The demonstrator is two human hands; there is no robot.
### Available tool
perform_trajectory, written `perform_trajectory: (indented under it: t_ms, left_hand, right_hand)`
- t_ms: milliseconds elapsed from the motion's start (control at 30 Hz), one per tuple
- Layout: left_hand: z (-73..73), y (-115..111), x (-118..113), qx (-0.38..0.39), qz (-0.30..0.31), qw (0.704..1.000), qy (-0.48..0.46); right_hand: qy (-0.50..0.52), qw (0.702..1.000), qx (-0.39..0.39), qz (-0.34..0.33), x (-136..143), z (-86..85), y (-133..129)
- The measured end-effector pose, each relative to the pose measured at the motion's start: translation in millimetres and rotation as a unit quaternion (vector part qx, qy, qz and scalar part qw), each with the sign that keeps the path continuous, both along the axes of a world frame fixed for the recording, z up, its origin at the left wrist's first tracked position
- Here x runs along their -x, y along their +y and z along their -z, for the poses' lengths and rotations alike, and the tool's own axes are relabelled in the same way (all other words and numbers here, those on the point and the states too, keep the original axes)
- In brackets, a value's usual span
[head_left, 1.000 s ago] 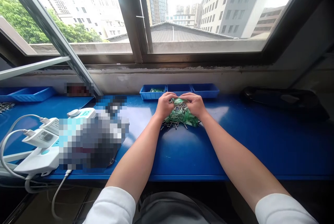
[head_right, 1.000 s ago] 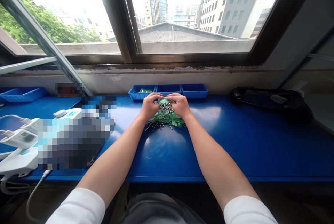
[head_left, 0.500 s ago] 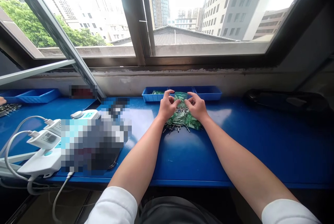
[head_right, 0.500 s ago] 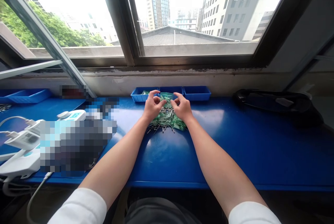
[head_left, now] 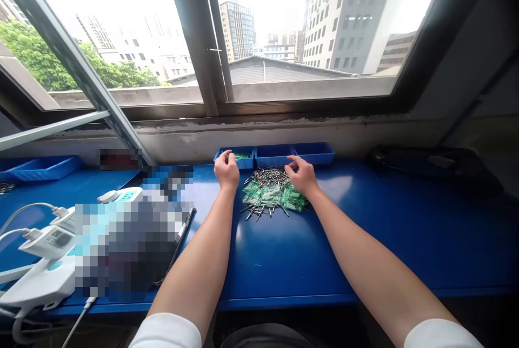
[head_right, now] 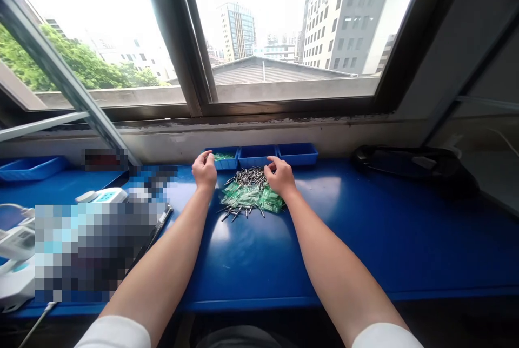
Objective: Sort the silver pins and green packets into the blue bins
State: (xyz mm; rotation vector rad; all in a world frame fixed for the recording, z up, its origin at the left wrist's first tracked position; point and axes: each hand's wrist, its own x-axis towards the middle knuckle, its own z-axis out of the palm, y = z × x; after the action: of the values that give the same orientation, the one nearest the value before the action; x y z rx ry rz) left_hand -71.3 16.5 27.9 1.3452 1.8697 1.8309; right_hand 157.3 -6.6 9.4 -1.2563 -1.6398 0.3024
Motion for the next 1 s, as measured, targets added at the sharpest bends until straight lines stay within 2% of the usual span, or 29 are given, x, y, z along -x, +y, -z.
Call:
perform_trajectory:
  t_ms: [133,233,300,467,533,600,667,767,867,933,1000]
  left_hand:
    - [5.6,17,9,0.008,0.015,1.000,0.020]
    - [9.4,22,6,0.030,0.079,0.994,0.064]
    - [10.4,22,4,0.048,0.100,0.990,0.091]
    - [10.0,9,5,0.013,-0.003,0.996,0.083]
    - [10.9,3,5,0.024,-0.016,0.996,0.080]
    - [13.2,-2,4,0.061,0.011,0.994,0.087]
    - [16.9,-5,1,0.117,0.070,0.984,0.118]
    - [23.2,-4,-6,0.160,0.136,0.953,0.217]
    - [27.5,-2,-11,0.172,0.153,0.922,0.311]
    - [28.3,-3,-14,0.176,0.171,0.908,0.339]
    - [27.7,-6,-16,0.172,0.206,0.901,0.340]
  right_hand:
    - [0.014,1.000,0.007,0.015,-5,1.8,3]
    - [0.006,1.000,0.015,0.011,-5,4.2,6]
    - [-0.004,1.000,0.022,0.013,-5,5.0,6]
    - [-0.020,0.998,0.048,0.031,-6,5.1,8]
    - [-0.033,0.997,0.058,0.041,-7,6.1,9]
    - [-0.055,0.996,0.063,0.043,-8,8.0,10]
    - [-0.079,0.994,0.073,0.034,-9,10.3,11]
    - [-0.105,0.991,0.086,0.011,-8,11.0,9]
    - [-0.127,0.991,0.046,-0.016,-4,4.5,2]
    - [-0.159,0.986,0.007,-0.049,0,-3.2,-6]
    - [-0.213,0.969,0.011,-0.124,3,-10.4,-13]
